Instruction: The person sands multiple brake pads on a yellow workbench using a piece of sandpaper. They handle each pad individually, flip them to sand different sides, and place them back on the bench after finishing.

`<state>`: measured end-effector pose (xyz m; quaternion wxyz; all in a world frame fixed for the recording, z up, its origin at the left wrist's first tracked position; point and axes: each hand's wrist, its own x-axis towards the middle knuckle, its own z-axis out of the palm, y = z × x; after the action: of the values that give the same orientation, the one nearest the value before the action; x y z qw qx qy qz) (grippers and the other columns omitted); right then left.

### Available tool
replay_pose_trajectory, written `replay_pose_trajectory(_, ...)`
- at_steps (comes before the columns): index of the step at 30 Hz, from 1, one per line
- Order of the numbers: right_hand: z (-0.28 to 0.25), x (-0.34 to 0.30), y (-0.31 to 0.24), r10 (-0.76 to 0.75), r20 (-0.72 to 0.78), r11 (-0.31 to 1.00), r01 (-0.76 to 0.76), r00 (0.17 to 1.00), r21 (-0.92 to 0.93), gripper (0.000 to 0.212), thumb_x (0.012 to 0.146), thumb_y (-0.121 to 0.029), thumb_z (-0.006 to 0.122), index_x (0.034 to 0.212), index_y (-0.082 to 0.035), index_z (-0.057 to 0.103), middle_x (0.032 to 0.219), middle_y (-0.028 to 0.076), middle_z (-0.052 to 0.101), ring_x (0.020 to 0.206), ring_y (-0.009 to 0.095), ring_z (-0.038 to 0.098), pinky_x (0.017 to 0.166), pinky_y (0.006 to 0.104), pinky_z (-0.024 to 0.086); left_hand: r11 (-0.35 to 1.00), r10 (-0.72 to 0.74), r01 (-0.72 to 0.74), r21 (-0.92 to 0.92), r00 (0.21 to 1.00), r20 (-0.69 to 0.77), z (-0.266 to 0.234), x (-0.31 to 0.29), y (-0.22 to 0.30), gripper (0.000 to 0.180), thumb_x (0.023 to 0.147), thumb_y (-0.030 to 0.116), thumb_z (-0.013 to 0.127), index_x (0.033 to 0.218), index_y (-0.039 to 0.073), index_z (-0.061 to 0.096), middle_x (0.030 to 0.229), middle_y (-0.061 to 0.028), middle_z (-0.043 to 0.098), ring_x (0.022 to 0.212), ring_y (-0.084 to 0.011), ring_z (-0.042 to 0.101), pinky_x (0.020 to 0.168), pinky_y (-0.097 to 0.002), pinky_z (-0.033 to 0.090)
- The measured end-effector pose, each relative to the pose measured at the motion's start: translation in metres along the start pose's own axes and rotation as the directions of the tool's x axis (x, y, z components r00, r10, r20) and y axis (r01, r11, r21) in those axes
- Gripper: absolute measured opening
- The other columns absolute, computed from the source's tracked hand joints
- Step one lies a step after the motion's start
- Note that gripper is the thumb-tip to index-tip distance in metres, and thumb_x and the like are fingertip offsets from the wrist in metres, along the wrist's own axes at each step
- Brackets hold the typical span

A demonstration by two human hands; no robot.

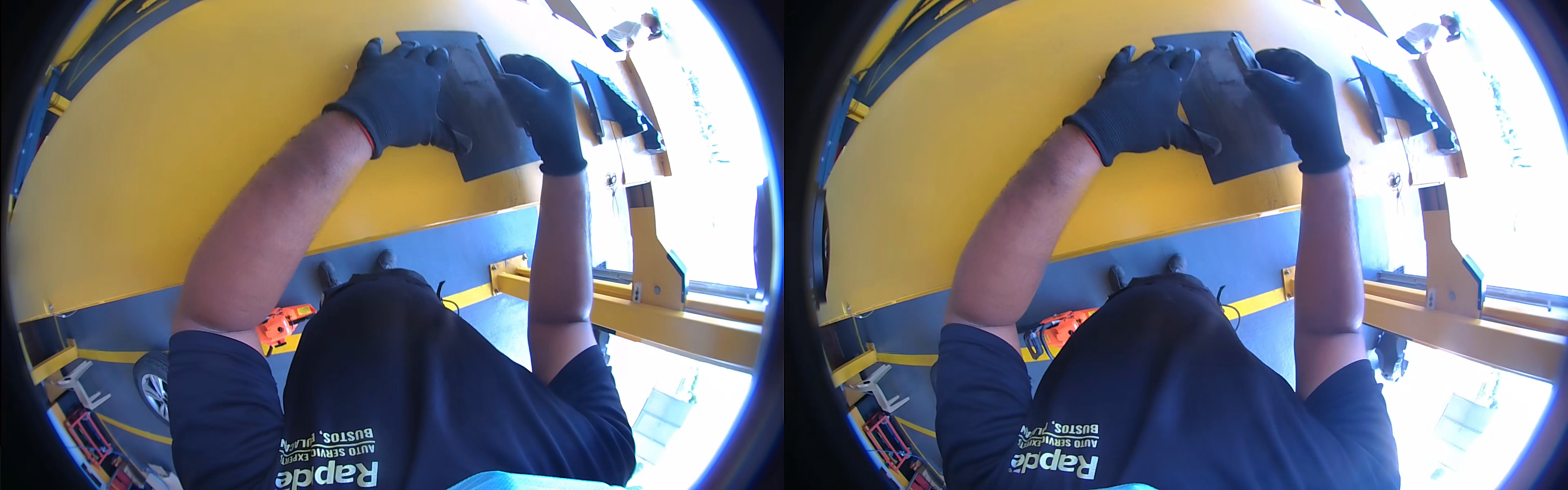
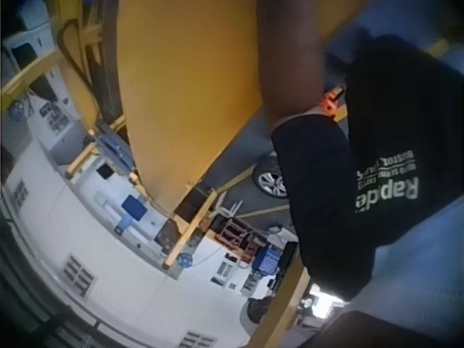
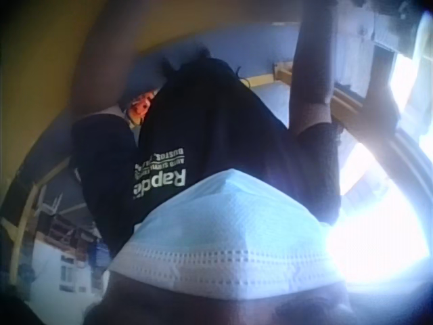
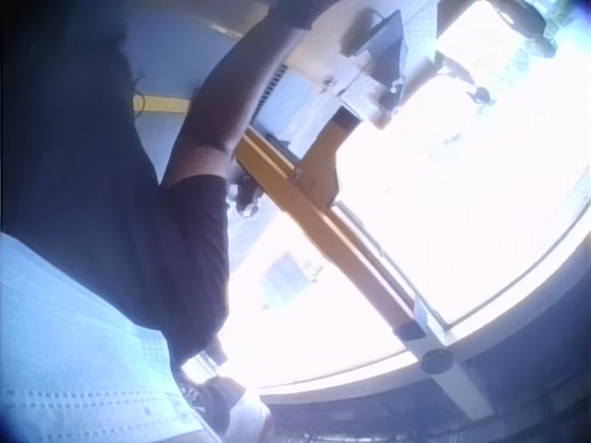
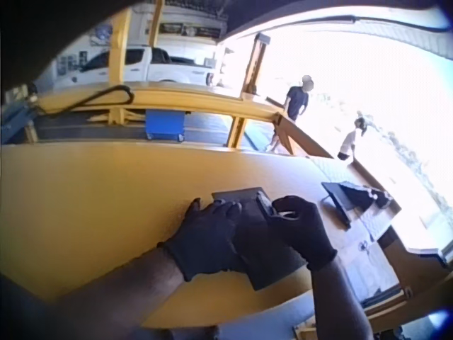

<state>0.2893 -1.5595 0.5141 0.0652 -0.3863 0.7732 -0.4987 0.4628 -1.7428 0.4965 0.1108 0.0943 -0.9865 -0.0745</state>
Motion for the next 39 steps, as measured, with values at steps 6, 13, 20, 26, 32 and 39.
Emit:
replay_pose_trajectory(6, -0.028, -0.032, -0.01, 0.146, 0.141, 0.535, -0.198, 0.979, 0.822, 0.039, 0.103, -0.02, 0.059, 0.128, 0.009, 0.066, 0.121, 0.022, 0.073, 0.096, 0.025, 0.076, 0.074, 0.0349, 0.063, 0.995, 0.075, -0.076, -0.063, 0.997, -0.005, 0.001, 0.002, -0.003, 0.131, 0.071, 0.092, 0.07, 0.16, 0.0, 0.042, 0.164, -0.0223, 0.047, 0.157, -0.0377, 0.038, 0.128, -0.0615, 0.02)
replay_pose_trajectory(13, -0.023, -0.055, -0.018, 0.17, 0.24, -0.028, -0.238, 0.956, 0.971, 0.053, 0.106, -0.028, 0.042, 0.141, 0.01, 0.057, 0.123, 0.025, 0.072, 0.091, 0.033, 0.073, 0.074, 0.0451, 0.059, 0.99, 0.13, -0.127, -0.052, 0.99, 0.06, 0.001, 0.0, -0.007, 0.128, 0.075, 0.092, 0.067, 0.159, -0.002, 0.044, 0.167, -0.0255, 0.041, 0.159, -0.0391, 0.034, 0.13, -0.0598, 0.018)
replay_pose_trajectory(20, -0.057, -0.103, -0.005, -0.03, -0.266, 0.954, 0.107, 0.963, 0.279, 0.036, 0.108, -0.015, 0.057, 0.136, 0.007, 0.064, 0.117, 0.018, 0.076, 0.102, 0.024, 0.078, 0.09, 0.0336, 0.064, 0.978, 0.204, -0.207, -0.035, 0.977, -0.058, -0.002, -0.001, -0.003, 0.105, 0.086, 0.074, 0.075, 0.155, -0.001, 0.05, 0.165, -0.024, 0.043, 0.157, -0.0391, 0.037, 0.126, -0.0618, 0.025)
replay_pose_trajectory(26, -0.153, -0.109, 0.057, 0.224, -0.225, 0.962, -0.177, 0.948, 0.21, 0.033, 0.11, -0.015, 0.05, 0.128, 0.005, 0.069, 0.103, 0.012, 0.079, 0.083, 0.017, 0.076, 0.067, 0.0269, 0.059, 0.961, 0.264, -0.271, -0.053, 0.958, -0.108, 0.007, 0.005, 0.009, 0.097, 0.087, 0.071, 0.076, 0.151, 0.002, 0.051, 0.161, -0.0248, 0.047, 0.151, -0.0415, 0.043, 0.124, -0.0618, 0.028)
replay_pose_trajectory(32, -0.171, -0.063, 0.066, 0.481, -0.144, 0.808, -0.374, 0.865, 0.456, 0.038, 0.105, -0.033, 0.06, 0.12, 0.001, 0.07, 0.092, 0.013, 0.077, 0.067, 0.02, 0.073, 0.051, 0.0295, 0.052, 0.958, 0.256, -0.261, -0.123, 0.965, -0.055, 0.006, 0.004, 0.009, 0.105, 0.087, 0.077, 0.071, 0.152, -0.004, 0.05, 0.159, -0.0271, 0.047, 0.15, -0.0406, 0.042, 0.127, -0.06, 0.023)
replay_pose_trajectory(39, -0.159, -0.026, 0.088, 0.297, -0.169, 0.952, -0.304, 0.94, -0.019, 0.049, 0.088, -0.036, 0.079, 0.127, -0.007, 0.072, 0.089, 0.007, 0.074, 0.068, 0.014, 0.071, 0.053, 0.0284, 0.054, 0.953, 0.239, -0.244, -0.18, 0.97, -0.047, 0.004, 0.005, 0.007, 0.108, 0.087, 0.077, 0.071, 0.153, -0.005, 0.049, 0.16, -0.0285, 0.046, 0.151, -0.0413, 0.041, 0.127, -0.0592, 0.023)
